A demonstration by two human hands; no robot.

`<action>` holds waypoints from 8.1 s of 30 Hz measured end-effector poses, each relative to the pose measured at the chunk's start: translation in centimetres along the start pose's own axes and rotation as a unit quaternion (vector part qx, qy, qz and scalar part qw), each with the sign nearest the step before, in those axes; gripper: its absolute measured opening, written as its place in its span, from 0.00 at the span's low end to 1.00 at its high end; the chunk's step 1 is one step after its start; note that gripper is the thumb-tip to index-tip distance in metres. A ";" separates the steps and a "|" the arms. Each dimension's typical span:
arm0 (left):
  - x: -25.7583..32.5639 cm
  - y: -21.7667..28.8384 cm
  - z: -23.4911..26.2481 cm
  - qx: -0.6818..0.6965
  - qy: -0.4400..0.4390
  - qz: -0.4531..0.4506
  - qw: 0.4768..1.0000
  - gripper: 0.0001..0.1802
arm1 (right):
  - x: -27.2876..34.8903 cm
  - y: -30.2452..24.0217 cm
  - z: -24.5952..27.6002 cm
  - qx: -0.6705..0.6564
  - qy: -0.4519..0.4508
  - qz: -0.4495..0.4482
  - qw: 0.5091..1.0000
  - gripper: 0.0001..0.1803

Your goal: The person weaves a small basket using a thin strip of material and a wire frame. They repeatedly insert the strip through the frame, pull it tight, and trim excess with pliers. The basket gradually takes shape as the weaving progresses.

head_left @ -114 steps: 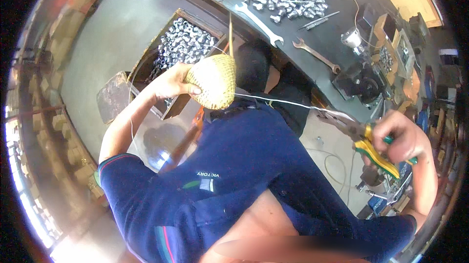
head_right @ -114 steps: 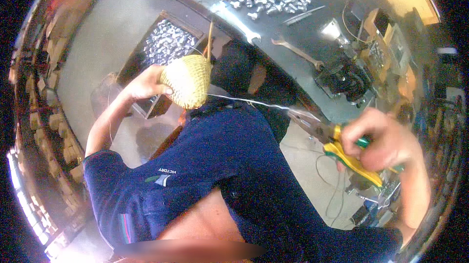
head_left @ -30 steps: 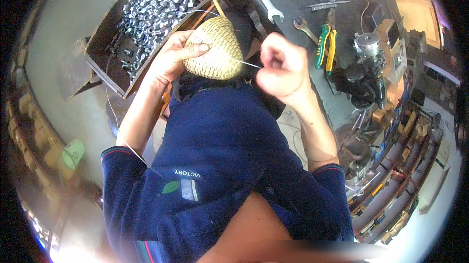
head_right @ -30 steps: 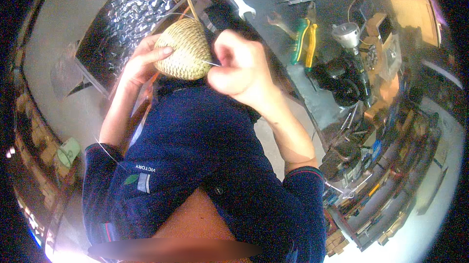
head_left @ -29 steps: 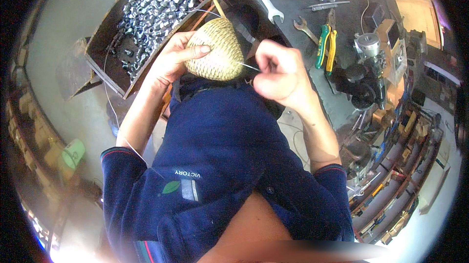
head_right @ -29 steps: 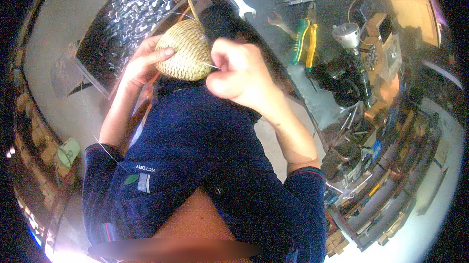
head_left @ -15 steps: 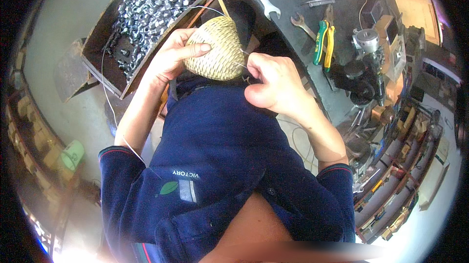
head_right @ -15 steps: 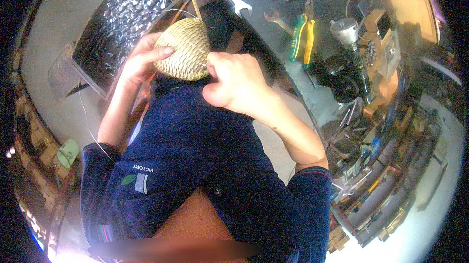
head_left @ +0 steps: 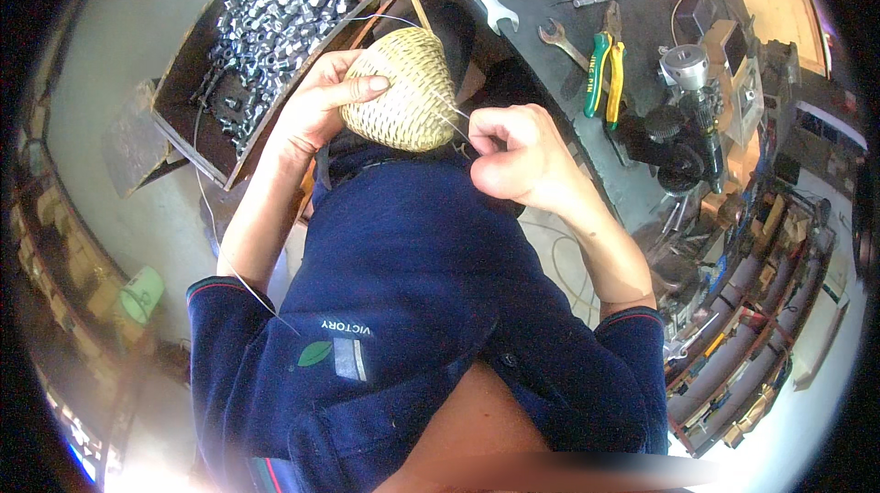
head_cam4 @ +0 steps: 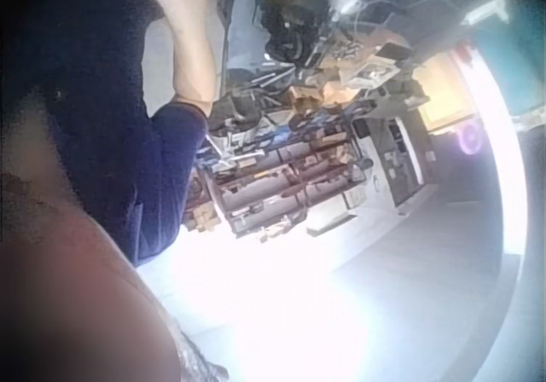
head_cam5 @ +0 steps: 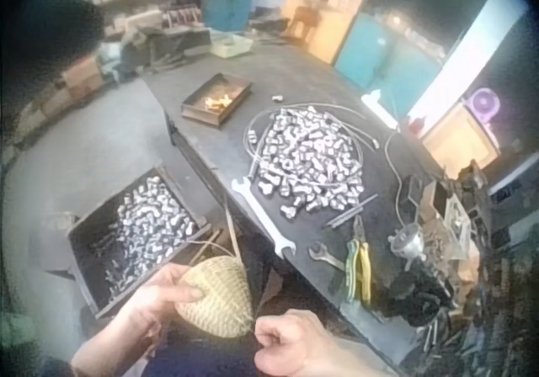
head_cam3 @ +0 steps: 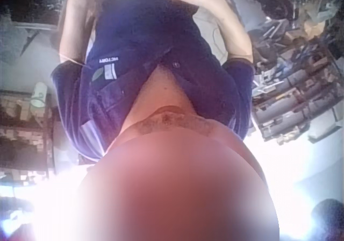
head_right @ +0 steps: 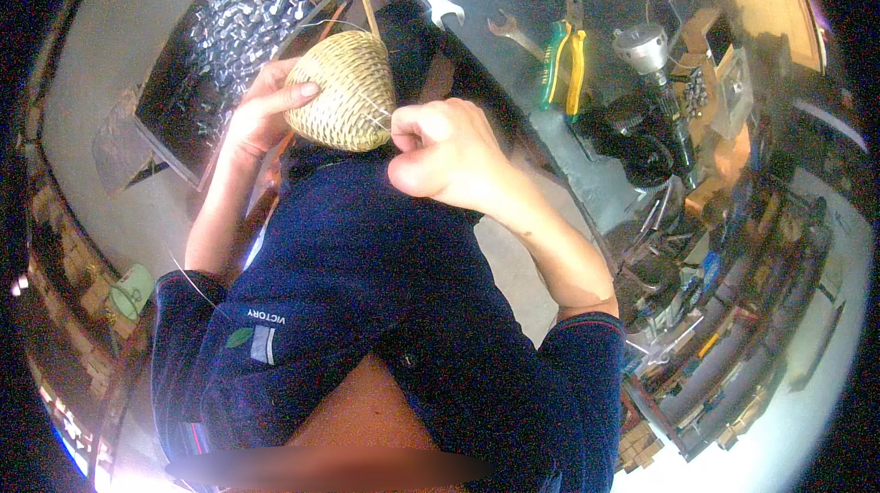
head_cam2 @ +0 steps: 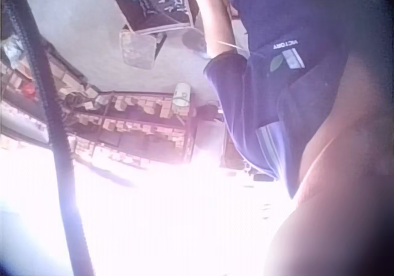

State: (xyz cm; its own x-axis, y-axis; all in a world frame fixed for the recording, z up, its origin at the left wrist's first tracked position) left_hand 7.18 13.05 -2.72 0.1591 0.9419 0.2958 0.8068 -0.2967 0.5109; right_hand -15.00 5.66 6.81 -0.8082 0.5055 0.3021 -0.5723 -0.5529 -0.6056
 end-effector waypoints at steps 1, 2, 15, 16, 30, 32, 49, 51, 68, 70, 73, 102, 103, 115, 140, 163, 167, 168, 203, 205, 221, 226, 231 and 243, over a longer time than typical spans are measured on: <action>0.0 0.0 -0.2 0.002 0.002 -0.002 1.000 0.22 | 0.1 -0.1 0.0 0.034 0.001 0.001 0.999 0.10; 0.0 0.1 -0.7 0.004 0.003 -0.004 1.000 0.22 | 0.2 -0.2 0.2 0.043 0.008 0.011 0.999 0.11; -0.2 -0.2 -0.7 0.004 0.005 0.010 1.000 0.21 | 1.1 -0.5 0.1 0.066 0.037 0.016 0.997 0.13; -0.3 -0.1 -0.8 0.004 0.006 0.011 1.000 0.21 | 1.0 -0.5 0.2 0.066 0.026 0.011 0.997 0.13; -0.5 -0.3 -1.0 -0.014 0.002 0.025 1.000 0.21 | 0.4 -0.2 0.6 0.086 0.012 0.005 0.996 0.14; -0.4 -0.3 -1.0 -0.032 0.008 0.014 0.999 0.21 | 0.0 -0.3 0.9 0.066 -0.007 0.005 0.998 0.14; -0.5 -2.6 -1.7 -0.110 0.021 0.055 0.992 0.19 | -1.8 1.9 -2.3 0.035 -0.005 -0.058 0.998 0.12; -0.4 -2.7 -1.6 -0.121 0.019 0.059 0.991 0.18 | -2.7 2.6 -2.3 -0.013 -0.029 -0.050 0.998 0.12; -2.8 -4.6 2.9 0.113 0.051 0.109 0.986 0.15 | -5.1 6.2 -5.1 -0.170 -0.079 -0.014 0.982 0.06; -3.4 -4.9 3.8 0.034 0.034 0.171 0.984 0.14 | -5.5 6.0 -4.0 -0.152 -0.098 -0.012 0.984 0.06; -4.4 -5.1 5.3 -0.032 0.002 0.201 0.979 0.13 | -6.7 6.9 -3.7 -0.126 -0.127 -0.014 0.984 0.07; -6.3 -7.4 6.4 0.017 0.065 0.179 0.982 0.14 | 0.0 6.9 -5.8 -0.627 0.165 -0.086 0.757 0.16; -6.1 -7.2 6.6 -0.099 0.025 0.149 0.984 0.14 | 0.2 6.4 -5.9 -0.618 0.164 -0.100 0.762 0.15; -4.9 -4.7 4.1 -0.480 -0.047 -0.021 0.876 0.13 | -1.6 6.1 -5.9 -0.095 0.244 -0.069 0.963 0.23; -2.7 1.1 0.4 -0.803 -0.125 -0.173 0.556 0.14 | -5.5 3.7 -5.0 0.309 -0.070 0.288 0.904 0.13; -0.2 4.6 -6.7 -0.366 -0.019 0.080 0.927 0.12 | -0.2 4.8 3.0 0.385 0.072 0.322 0.862 0.12; 1.8 2.6 -7.9 -0.309 0.027 0.038 0.950 0.12 | -1.4 4.4 2.2 0.096 0.173 0.312 0.929 0.14; 2.3 2.3 -8.2 -0.304 0.035 0.049 0.951 0.11 | -2.1 4.8 1.9 0.029 0.200 0.316 0.927 0.13; -12.6 -8.0 -2.2 -0.802 -0.214 -0.084 0.551 0.30 | 7.5 4.6 -0.1 0.121 0.359 0.035 0.925 0.20; -12.6 -7.2 -1.7 -0.747 -0.192 -0.089 0.631 0.31 | 9.0 5.1 -0.7 0.006 0.380 0.097 0.920 0.24; -5.9 7.3 -6.7 -0.283 0.061 -0.267 0.919 0.19 | 4.8 -1.8 2.4 -0.354 0.042 0.169 0.919 0.17; -7.1 9.8 -8.7 -0.144 -0.005 -0.374 0.916 0.18 | 5.9 -3.6 5.4 -0.538 0.016 0.194 0.820 0.18; -7.9 10.2 -9.8 -0.231 -0.009 -0.397 0.888 0.18 | 2.4 -5.3 5.2 -0.652 -0.063 0.161 0.738 0.24; -6.1 9.0 -12.2 -0.283 -0.040 -0.332 0.899 0.19 | -4.2 -5.8 3.1 -0.706 -0.125 0.221 0.661 0.28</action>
State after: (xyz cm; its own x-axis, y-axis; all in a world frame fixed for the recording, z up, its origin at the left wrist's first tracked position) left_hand 6.54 2.72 9.94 -0.1915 0.9422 -0.2748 0.3232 0.3249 0.8888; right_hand -8.73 4.68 11.33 -0.9516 0.2789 -0.1293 0.2858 0.6479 -0.7061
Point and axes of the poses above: each hand's wrist, its own x-axis away from the middle knuckle, its own z-axis out of the back of the hand, y = z × x, the point moved 1 cm from there along -x, towards the middle knuckle, and after that the axes turned 15 degrees about x, right-handed, at the moved point
